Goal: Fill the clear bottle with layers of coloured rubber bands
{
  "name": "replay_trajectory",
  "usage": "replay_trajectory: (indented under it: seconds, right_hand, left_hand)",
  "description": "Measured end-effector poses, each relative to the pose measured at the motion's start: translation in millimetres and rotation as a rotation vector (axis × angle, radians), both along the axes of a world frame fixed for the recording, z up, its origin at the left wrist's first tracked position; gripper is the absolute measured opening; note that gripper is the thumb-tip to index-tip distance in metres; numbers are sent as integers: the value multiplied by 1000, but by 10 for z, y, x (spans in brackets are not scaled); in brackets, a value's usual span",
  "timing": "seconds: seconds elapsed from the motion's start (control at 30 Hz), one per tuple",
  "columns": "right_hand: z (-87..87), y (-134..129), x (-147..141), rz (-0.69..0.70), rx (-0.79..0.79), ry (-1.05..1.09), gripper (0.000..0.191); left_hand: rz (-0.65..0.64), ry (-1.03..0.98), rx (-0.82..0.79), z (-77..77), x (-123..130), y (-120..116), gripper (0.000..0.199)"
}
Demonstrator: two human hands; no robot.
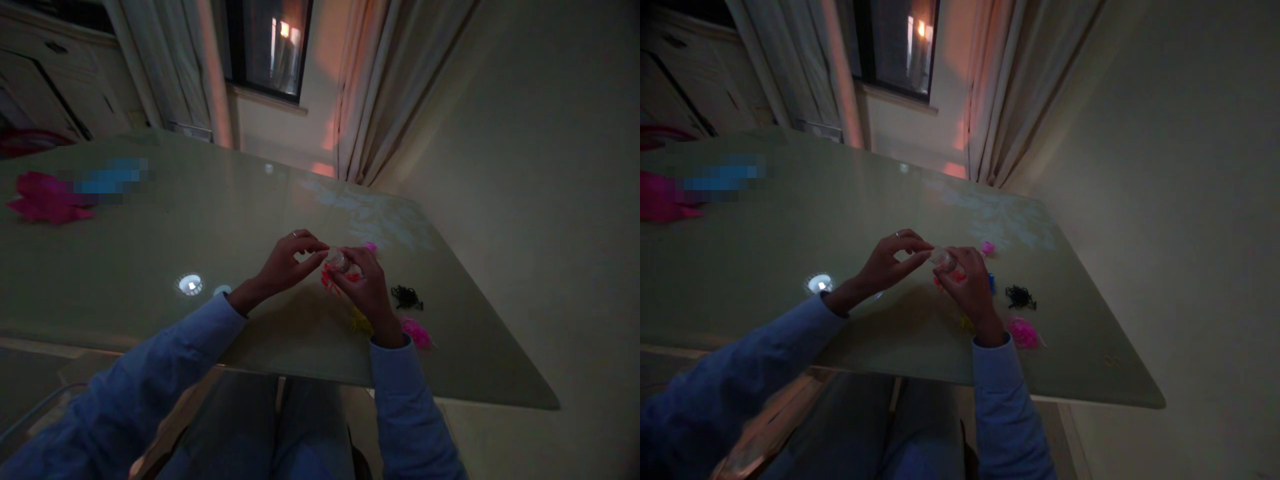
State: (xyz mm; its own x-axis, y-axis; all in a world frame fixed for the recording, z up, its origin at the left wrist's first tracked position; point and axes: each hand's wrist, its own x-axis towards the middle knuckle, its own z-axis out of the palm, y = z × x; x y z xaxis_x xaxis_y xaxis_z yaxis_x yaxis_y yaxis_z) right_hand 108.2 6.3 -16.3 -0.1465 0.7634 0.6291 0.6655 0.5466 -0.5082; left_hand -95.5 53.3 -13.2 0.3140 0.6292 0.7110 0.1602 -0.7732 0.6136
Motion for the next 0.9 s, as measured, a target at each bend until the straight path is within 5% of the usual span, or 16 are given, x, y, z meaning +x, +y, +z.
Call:
replay_trajectory:
  seconds: [0.23,0.53,0.9]
  right_hand:
    - [14,-6,-3,-20,-5,63,34]
    - [17,-12,15,-24,-73,222,36]
    - [18,-10,31,178,-274,513,46]
  left_hand:
    - [-49,3,29,0,-36,-24,30]
    - [-125,74,-7,-156,-31,-20,85]
    - [-115,89,17,-184,-5,-53,76]
